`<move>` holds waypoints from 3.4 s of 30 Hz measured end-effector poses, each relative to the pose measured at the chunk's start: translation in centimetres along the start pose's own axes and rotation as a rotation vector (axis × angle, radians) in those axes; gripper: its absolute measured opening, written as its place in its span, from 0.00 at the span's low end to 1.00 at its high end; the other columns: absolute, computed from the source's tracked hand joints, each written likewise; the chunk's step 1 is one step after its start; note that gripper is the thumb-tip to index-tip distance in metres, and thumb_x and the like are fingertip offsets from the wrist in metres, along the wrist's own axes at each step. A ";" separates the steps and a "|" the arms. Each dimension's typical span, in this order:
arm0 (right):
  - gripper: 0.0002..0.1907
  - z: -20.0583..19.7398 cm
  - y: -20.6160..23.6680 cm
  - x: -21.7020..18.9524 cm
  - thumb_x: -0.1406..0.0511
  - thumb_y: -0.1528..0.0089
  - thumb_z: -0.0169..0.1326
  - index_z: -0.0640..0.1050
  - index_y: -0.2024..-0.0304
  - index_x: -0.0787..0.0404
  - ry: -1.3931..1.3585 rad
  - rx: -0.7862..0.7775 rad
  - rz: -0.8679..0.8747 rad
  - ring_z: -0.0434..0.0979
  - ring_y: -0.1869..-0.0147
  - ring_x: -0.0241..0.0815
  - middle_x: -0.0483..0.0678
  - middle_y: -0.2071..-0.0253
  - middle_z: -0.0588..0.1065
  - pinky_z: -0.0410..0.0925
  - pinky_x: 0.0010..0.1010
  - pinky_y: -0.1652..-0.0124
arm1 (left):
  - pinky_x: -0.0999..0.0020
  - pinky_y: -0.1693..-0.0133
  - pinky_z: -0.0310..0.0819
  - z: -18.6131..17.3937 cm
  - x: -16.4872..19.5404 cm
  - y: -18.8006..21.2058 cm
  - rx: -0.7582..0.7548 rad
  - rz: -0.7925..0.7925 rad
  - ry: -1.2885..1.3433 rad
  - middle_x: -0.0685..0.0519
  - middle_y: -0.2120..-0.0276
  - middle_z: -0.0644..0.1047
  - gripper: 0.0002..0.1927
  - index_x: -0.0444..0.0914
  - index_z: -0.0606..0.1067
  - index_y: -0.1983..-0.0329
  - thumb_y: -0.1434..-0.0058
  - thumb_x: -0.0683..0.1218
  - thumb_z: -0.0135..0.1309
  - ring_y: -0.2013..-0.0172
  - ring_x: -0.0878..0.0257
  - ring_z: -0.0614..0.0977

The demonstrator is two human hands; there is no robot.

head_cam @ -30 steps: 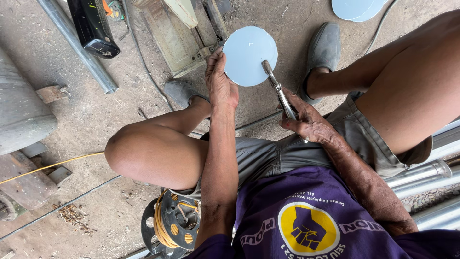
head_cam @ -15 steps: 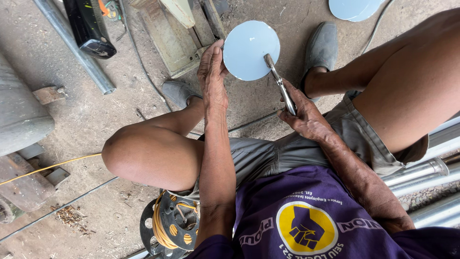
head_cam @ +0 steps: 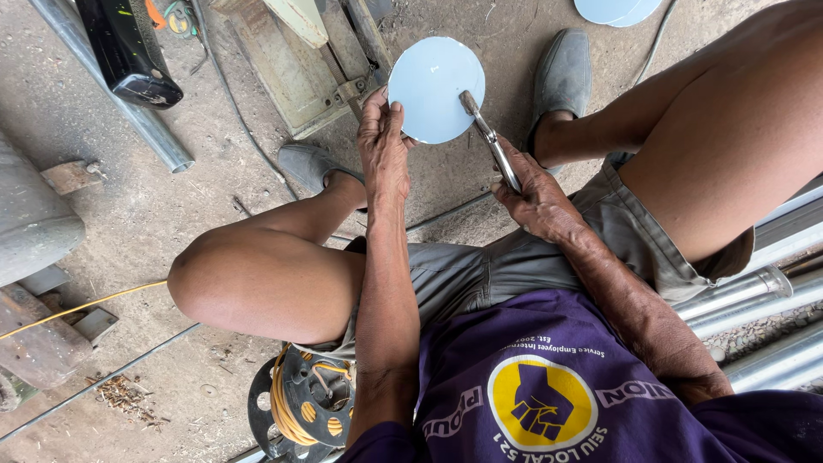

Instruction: The person sits on the floor and uses a bench grinder to smooth the edges of circular metal discs. They hold each disc with pliers against the spinning wheel, rotating it to grind the perimeter, then place the finished disc on the floor.

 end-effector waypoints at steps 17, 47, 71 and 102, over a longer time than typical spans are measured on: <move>0.35 0.2 0.0 -0.4 0.63 0.33 0.53 0.56 0.26 0.50 -0.002 0.004 -0.023 0.74 0.47 0.45 0.54 0.47 0.71 0.72 0.38 0.50 | 0.81 0.75 0.71 -0.5 0.4 -1.1 -0.006 -0.052 0.019 0.56 0.60 0.80 0.12 0.44 0.76 0.44 0.29 0.47 0.52 0.70 0.74 0.75; 0.34 -0.1 -0.2 -1.6 0.62 0.35 0.55 0.59 0.29 0.57 0.076 -0.006 0.071 0.79 0.49 0.49 0.57 0.49 0.75 0.73 0.41 0.51 | 0.70 0.68 0.82 -1.4 0.8 -0.9 0.050 -0.161 0.012 0.53 0.56 0.81 0.13 0.46 0.77 0.46 0.31 0.48 0.50 0.64 0.66 0.82; 0.19 0.3 -1.7 1.6 0.54 0.37 0.59 0.73 0.55 0.61 -0.164 0.170 0.205 0.73 0.68 0.38 0.46 0.70 0.73 0.68 0.34 0.66 | 0.64 0.64 0.81 0.8 -4.7 0.7 0.125 -0.303 0.122 0.52 0.55 0.76 0.24 0.44 0.70 0.37 0.34 0.56 0.51 0.61 0.61 0.79; 0.12 -16.2 1.8 -14.0 0.63 0.34 0.57 0.71 0.52 0.60 -0.428 0.357 0.004 0.72 0.69 0.35 0.43 0.67 0.73 0.66 0.25 0.72 | 0.54 0.53 0.72 -8.8 30.6 -3.2 0.293 0.720 -0.871 0.37 0.51 0.72 0.28 0.22 0.64 0.42 0.27 0.52 0.54 0.51 0.48 0.76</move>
Point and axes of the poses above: each hand's wrist, its own y-axis away from the middle knuckle, its own z-axis out of the palm, x = y × z, the point moved 1 cm from there along -y, towards the middle knuckle
